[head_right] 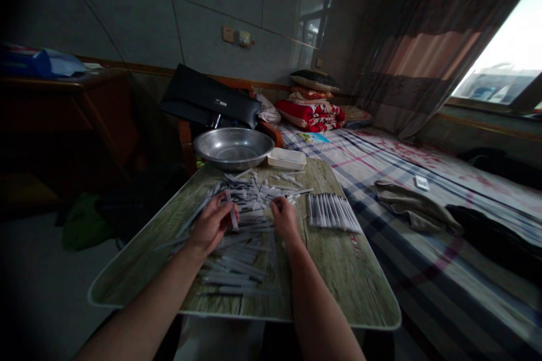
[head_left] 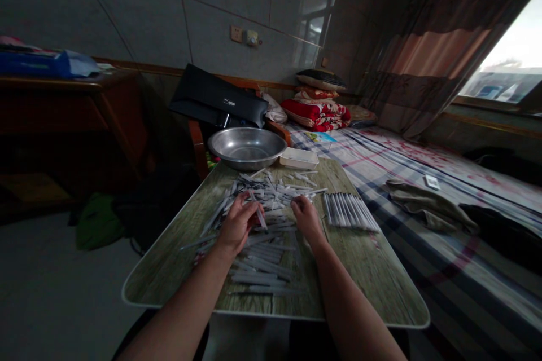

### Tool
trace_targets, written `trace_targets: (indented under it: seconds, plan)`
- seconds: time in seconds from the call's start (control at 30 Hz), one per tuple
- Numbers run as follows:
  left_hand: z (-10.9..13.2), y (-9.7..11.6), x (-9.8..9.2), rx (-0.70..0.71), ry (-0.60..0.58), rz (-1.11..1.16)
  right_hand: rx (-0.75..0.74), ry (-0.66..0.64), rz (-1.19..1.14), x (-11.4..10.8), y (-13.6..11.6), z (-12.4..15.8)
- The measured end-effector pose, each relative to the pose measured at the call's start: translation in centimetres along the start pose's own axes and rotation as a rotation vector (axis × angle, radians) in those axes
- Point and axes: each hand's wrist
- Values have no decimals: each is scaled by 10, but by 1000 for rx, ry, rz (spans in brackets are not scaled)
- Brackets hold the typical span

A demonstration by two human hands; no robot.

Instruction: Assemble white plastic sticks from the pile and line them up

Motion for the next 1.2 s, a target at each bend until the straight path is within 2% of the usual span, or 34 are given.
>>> trace_targets:
  seconds: [0.13, 0.2, 0.3, 0.4, 0.57, 0.77, 0.93, 1.03, 1.2]
  plan:
    - [6, 0, 2, -118, -175, -28, 173, -164, -581, 3, -7, 4]
    - [8, 0, 1, -216, -280, -23, 227, -276, -777, 2, -13, 7]
    - [9, -2, 1, -337, -413, -32, 250, -382, -912, -2, -20, 10]
    - [10, -4, 1, -372, -482, -91, 239, -439, -941, -3, -22, 12]
    - [12, -6, 3, -365, -489, -175, 222, -483, -947, -3, -24, 14]
    - [13, -4, 5, -377, -473, -208, 188, -477, -930, -4, -23, 14]
    - [14, -5, 7, -402, -408, -252, 197, -517, -889, -3, -27, 15]
    - [15, -4, 9, -373, -377, -310, 217, -533, -905, -2, -31, 17]
    - [17, -4, 13, -295, -394, -460, 215, -512, -916, 3, -31, 19]
Point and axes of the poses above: each hand's wrist, its own z-axis away from the middle knuckle, its own x-axis out of the palm, y = z × x, and after that the axes turned 7 degrees about x, right-handed
